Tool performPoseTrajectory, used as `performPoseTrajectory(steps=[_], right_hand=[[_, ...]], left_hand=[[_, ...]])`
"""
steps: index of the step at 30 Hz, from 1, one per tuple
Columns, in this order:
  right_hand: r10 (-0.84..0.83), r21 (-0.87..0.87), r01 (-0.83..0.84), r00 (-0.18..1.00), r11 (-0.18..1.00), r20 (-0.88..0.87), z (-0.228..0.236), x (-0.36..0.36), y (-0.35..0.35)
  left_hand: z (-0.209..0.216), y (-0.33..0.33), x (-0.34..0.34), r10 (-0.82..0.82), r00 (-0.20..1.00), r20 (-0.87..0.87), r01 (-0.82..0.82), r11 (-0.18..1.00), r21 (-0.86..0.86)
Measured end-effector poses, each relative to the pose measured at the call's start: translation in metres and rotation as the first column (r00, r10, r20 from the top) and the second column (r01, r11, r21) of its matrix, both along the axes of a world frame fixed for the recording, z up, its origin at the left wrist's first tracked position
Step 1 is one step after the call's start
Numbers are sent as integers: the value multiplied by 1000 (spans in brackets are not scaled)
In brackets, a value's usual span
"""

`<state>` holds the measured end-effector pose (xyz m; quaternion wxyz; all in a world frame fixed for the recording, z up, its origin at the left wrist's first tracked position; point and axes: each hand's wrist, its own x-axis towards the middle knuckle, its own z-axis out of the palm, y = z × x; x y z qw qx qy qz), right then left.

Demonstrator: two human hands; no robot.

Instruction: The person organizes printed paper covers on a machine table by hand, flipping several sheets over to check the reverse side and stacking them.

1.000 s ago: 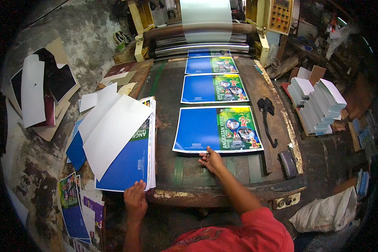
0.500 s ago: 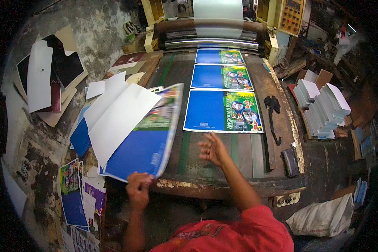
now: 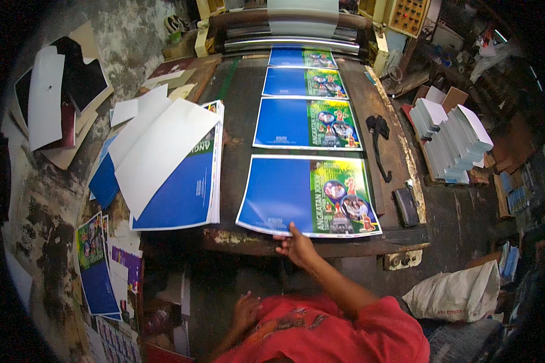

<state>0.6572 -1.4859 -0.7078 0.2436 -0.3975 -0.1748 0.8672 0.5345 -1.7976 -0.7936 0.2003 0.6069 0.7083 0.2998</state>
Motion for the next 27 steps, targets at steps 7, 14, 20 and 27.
performPoseTrajectory(steps=[7, 14, 20, 27], right_hand=[[-153, 119, 161, 985, 980, -73, 1, -12, 37], [97, 294, -77, 994, 953, -54, 13, 7, -2], [320, 584, -778, 506, -230, 801, -26, 133, -73], [185, 251, -968, 241, -27, 953, -16, 156, -107]], left_hand=[[58, -14, 42, 388, 846, 366, -145, 828, -542], [173, 66, -41, 228, 973, -22, -215, 941, 260], [227, 155, -126, 308, 838, -451, -115, 907, 405], [194, 160, -161, 381, 792, -477, -85, 842, 532]])
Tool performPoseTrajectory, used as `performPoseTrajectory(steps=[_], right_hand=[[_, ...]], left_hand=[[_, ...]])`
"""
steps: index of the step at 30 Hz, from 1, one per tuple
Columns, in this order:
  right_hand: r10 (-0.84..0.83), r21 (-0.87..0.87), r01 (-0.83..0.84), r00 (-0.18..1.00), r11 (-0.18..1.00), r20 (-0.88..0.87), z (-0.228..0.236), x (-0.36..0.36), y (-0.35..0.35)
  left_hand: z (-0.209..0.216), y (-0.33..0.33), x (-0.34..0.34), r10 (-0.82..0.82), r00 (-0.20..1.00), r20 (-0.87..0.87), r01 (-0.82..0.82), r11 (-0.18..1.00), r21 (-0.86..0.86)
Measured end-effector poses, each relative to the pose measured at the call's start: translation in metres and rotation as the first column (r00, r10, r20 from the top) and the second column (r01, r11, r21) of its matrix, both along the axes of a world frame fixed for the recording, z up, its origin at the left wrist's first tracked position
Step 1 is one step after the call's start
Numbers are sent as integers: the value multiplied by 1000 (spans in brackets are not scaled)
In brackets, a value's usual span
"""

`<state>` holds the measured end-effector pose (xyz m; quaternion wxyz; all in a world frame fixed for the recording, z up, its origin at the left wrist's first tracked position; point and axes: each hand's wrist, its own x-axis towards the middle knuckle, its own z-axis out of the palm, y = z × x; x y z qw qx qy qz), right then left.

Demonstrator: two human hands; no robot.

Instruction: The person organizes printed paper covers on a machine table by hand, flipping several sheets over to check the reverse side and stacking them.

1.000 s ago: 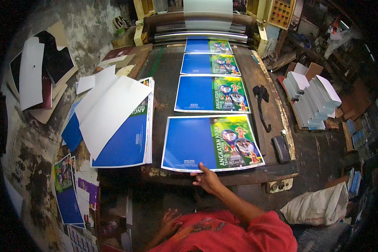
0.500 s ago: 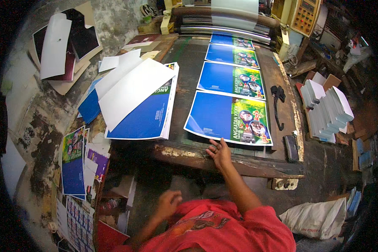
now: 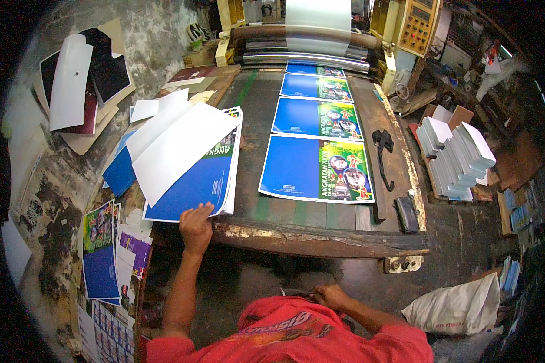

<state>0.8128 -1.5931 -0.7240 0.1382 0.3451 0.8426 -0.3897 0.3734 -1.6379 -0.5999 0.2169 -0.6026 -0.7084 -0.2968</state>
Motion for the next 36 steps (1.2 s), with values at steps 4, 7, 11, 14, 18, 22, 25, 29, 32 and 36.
performPoseTrajectory(steps=[4, 7, 11, 14, 18, 22, 25, 29, 32, 36], right_hand=[[168, -71, -173, 983, 982, -75, 9, 4, 0], [63, -217, -107, 978, 970, -198, 49, -29, 31], [-592, -731, 117, 678, 672, -435, 103, -103, 81], [-784, -921, 29, 536, 388, -314, 124, -126, 118], [-909, -967, 138, 389, 216, -147, 83, -128, 125], [-958, -970, 239, 285, 50, 21, 60, -138, 66], [-960, -979, 205, 271, -13, 69, 35, -137, 34], [-975, -977, 214, 218, -4, 51, 34, -148, 39], [-989, -972, 235, 141, -3, 37, 38, -153, 59], [-994, -971, 239, 92, -29, 52, 30, -149, 85]], left_hand=[[13, 0, -4, -46, 935, 353, 34, 999, 41], [35, -5, -8, 4, 501, 865, -174, 980, 96], [43, -14, 37, -156, 917, 368, 166, 986, 5], [56, -13, 66, -381, 855, 352, 457, 874, -165], [63, 18, 32, -366, 862, 350, 441, 883, -163], [49, 76, -95, 157, 979, 131, -128, 971, -204], [55, 114, -130, 329, 944, 27, -280, 842, -461], [42, 142, -165, 296, 955, 25, -234, 801, -550], [37, 148, -185, 207, 976, -63, -206, 803, -559], [49, 151, -179, 70, 987, -143, -140, 809, -571]])
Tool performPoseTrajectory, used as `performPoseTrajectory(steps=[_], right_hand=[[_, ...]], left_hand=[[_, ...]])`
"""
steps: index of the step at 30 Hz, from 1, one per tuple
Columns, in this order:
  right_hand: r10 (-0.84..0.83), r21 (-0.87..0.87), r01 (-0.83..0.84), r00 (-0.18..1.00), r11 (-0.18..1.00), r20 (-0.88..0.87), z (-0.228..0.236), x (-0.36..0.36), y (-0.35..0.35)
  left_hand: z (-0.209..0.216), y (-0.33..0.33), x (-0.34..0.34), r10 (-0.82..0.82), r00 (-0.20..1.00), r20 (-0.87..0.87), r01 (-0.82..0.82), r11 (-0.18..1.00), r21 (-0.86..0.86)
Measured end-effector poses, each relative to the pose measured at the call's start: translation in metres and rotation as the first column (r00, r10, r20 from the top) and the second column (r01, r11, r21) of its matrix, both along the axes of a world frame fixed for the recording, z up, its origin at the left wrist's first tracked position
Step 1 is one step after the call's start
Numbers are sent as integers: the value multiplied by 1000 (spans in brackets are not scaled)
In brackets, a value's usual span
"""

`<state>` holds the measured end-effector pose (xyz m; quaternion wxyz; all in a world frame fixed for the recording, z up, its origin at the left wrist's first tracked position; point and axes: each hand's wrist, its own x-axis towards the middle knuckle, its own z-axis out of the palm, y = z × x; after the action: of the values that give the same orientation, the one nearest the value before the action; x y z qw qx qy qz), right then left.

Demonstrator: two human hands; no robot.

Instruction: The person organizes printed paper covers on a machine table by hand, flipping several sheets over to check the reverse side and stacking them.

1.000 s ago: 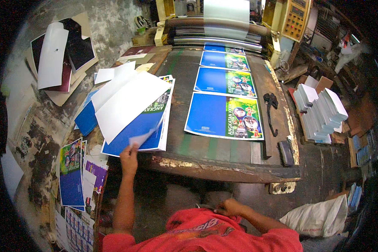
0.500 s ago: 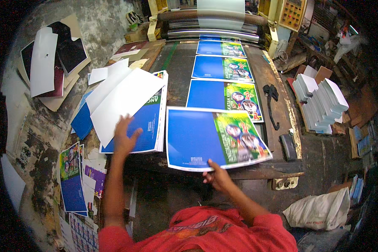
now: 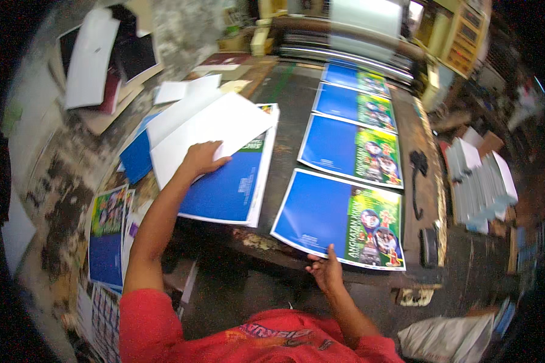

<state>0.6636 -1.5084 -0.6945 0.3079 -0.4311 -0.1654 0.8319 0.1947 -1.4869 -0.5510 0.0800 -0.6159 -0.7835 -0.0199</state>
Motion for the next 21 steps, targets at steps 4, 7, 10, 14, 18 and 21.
performPoseTrajectory(steps=[4, 7, 10, 14, 18, 21], right_hand=[[-35, 32, 35, 999, 999, 0, -3, -6, 14], [-103, 70, 101, 995, 992, 11, -13, -10, 16], [-144, 115, 141, 990, 983, 13, -30, 0, 16], [-175, 45, 171, 982, 984, 77, 1, 1, -9], [268, 295, -218, 953, 930, -140, 95, 2, -40], [717, 623, -447, 638, 642, -280, 169, 1, -64]], left_hand=[[13, -43, -40, 562, 795, 229, -583, 812, 31], [-9, -124, -105, 833, 368, 413, -915, 404, 0], [-25, -169, -128, 634, 227, 739, -817, 538, -211], [-61, -157, -142, 337, 272, 901, -821, 569, 35], [-35, -138, -165, 298, 495, 816, -790, 545, 281], [67, -239, -224, 658, 747, -99, -493, 647, 582]])
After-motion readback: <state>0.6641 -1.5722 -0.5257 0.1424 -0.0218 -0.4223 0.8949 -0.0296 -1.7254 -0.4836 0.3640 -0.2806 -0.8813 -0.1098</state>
